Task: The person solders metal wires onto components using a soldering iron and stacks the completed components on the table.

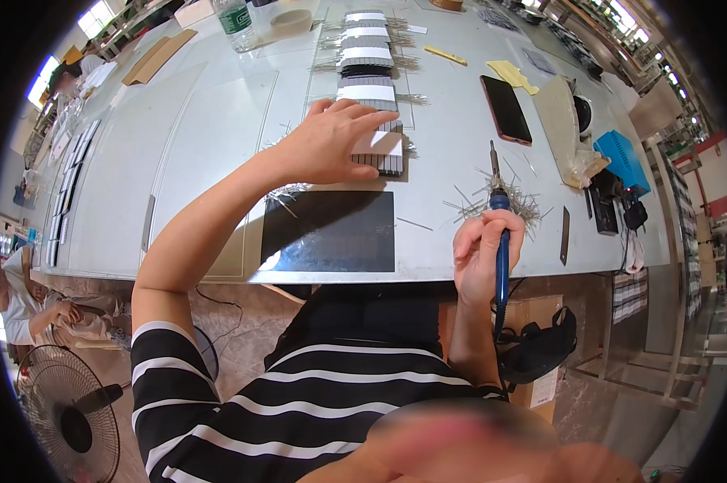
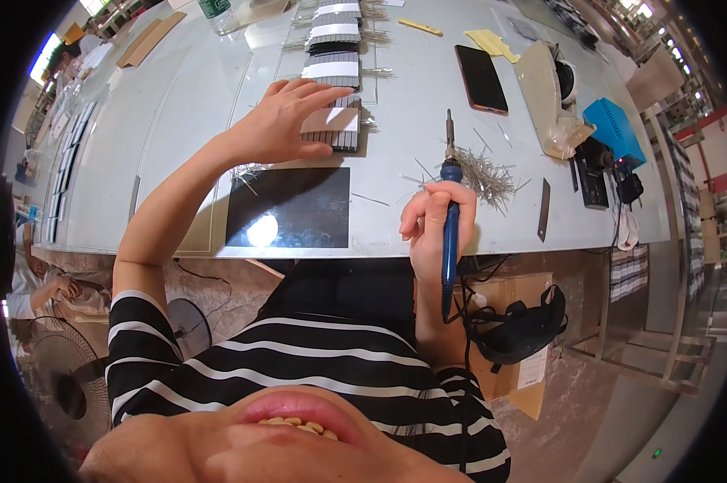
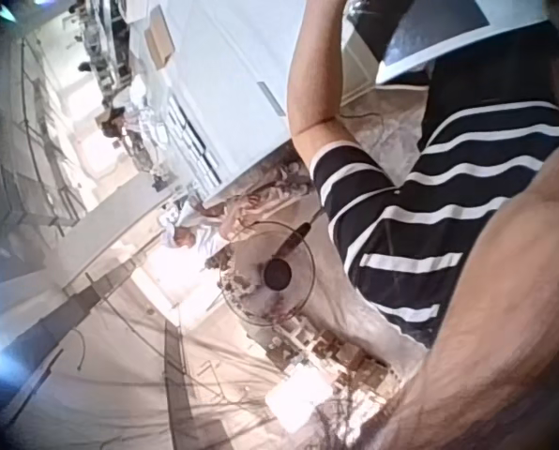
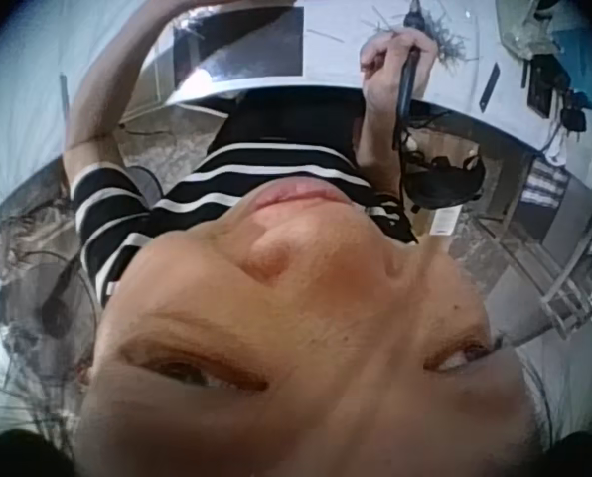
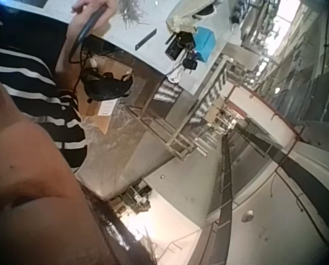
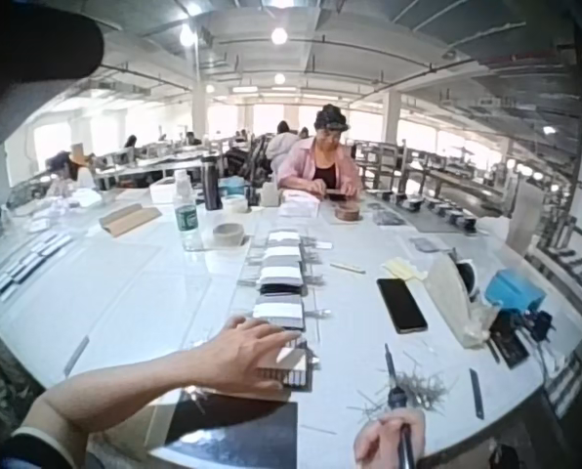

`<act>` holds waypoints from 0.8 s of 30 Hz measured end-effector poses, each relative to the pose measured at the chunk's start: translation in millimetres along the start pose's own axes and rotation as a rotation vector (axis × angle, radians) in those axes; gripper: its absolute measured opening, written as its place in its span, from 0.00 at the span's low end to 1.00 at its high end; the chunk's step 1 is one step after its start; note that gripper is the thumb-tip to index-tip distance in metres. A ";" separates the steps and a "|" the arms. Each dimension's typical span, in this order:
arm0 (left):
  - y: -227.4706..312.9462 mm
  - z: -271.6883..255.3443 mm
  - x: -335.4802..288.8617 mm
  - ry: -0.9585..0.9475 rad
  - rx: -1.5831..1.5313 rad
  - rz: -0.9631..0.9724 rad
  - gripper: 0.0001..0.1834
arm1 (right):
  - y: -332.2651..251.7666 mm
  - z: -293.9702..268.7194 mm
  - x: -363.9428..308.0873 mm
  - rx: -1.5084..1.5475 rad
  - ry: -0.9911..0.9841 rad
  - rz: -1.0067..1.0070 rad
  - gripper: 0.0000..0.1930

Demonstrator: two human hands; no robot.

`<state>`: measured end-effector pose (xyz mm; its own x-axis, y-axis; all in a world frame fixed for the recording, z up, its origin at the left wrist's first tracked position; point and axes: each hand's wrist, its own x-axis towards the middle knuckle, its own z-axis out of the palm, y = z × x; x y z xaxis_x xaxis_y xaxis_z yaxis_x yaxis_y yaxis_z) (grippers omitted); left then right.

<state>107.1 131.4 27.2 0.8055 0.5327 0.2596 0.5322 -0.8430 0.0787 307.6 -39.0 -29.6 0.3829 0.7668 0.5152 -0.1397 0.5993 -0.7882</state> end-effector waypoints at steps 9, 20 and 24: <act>7.7 -25.7 -3.8 0.106 -0.019 0.052 0.43 | -1.5 -1.0 5.1 -0.010 0.006 -0.008 0.11; 53.7 -33.2 -82.1 -0.088 -0.128 -0.014 0.37 | -6.7 15.2 7.1 -0.387 0.036 -0.011 0.13; 57.0 -24.9 -86.1 -0.095 -0.107 0.009 0.35 | -2.4 21.0 0.6 -0.857 0.034 -0.021 0.15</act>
<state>61.6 35.6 33.2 0.8338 0.5254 0.1691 0.4979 -0.8482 0.1804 289.0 -35.1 -20.3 0.4066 0.7418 0.5333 0.6012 0.2224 -0.7676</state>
